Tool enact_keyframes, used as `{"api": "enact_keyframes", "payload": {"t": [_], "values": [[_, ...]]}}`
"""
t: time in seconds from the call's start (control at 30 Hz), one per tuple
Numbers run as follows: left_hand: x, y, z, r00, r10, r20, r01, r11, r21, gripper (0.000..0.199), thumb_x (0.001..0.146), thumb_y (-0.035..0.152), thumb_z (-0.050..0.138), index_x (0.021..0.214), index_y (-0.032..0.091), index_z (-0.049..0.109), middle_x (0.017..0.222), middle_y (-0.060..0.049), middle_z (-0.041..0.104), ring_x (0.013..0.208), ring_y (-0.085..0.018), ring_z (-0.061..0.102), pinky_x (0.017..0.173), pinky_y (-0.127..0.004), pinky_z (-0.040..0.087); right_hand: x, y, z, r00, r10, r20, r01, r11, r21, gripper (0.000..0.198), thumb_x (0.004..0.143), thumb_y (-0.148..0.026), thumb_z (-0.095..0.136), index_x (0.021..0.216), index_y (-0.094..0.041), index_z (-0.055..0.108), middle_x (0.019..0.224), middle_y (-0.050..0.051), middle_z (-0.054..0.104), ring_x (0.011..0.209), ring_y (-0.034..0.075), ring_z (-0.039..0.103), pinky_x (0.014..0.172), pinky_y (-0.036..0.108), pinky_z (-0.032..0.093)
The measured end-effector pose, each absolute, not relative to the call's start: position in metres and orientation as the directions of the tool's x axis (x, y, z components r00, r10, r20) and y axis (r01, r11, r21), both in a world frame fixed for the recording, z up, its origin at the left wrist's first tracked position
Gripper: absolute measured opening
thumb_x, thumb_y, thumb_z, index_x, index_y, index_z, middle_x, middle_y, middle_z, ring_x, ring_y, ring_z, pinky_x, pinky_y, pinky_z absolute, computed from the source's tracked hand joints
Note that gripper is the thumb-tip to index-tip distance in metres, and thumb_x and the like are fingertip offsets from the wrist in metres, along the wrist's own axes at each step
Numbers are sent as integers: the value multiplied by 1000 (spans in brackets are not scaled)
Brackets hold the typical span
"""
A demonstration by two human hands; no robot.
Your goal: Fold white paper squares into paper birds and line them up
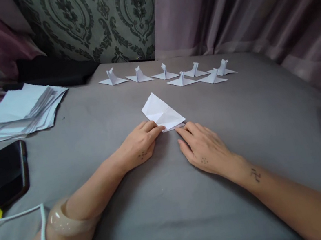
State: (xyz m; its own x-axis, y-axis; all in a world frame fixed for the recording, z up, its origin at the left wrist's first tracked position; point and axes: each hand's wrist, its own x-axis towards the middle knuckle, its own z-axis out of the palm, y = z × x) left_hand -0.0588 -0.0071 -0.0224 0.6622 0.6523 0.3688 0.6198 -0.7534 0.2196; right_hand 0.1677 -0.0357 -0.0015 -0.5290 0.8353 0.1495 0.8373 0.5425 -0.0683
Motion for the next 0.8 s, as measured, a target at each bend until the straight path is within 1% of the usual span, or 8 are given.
{"api": "enact_keyframes", "payload": {"t": [0.1,0.23,0.47,0.6,0.7,0.8], "values": [[-57,-8,-19,694,646,318,625,-760,180,42,91,6,36,130,8,52,106,-14,60,88,-21,53,82,-36,50,167,-35,-1,-493,860,134,860,505,-77,37,96,-29,40,126,-13,56,102,10,59,92,24,56,78,36,41],[-58,-6,-18,720,635,280,617,-770,161,43,92,7,37,132,11,54,107,-14,60,89,-21,52,83,-36,51,168,-35,-1,-444,888,123,887,455,-84,37,96,-31,40,124,-13,56,102,10,59,90,24,57,77,36,41],[-62,-3,-21,727,615,305,585,-788,193,46,92,7,36,133,16,56,110,-12,58,92,-20,52,84,-35,51,168,-34,0,-420,901,109,902,427,-57,38,96,-33,38,123,-13,56,100,11,58,88,24,57,75,36,40],[-62,-2,-17,754,598,273,575,-801,168,49,88,3,37,130,19,57,119,-12,58,103,-23,53,91,-39,49,168,-33,1,-413,906,91,905,420,-73,37,96,-30,37,122,-13,57,99,11,59,87,24,57,75,36,39],[-61,0,-15,766,591,252,559,-806,192,50,87,1,35,128,18,59,121,-11,59,108,-23,53,94,-39,47,170,-30,1,-407,911,69,904,412,-111,35,97,-28,36,121,-15,58,98,9,59,86,22,57,73,35,38],[-59,3,-14,772,590,237,545,-806,231,52,86,-1,35,131,15,57,116,-11,60,103,-21,52,94,-35,48,172,-28,1,-398,914,72,906,404,-122,34,97,-27,35,118,-17,59,96,8,59,83,21,57,71,33,37]]}}
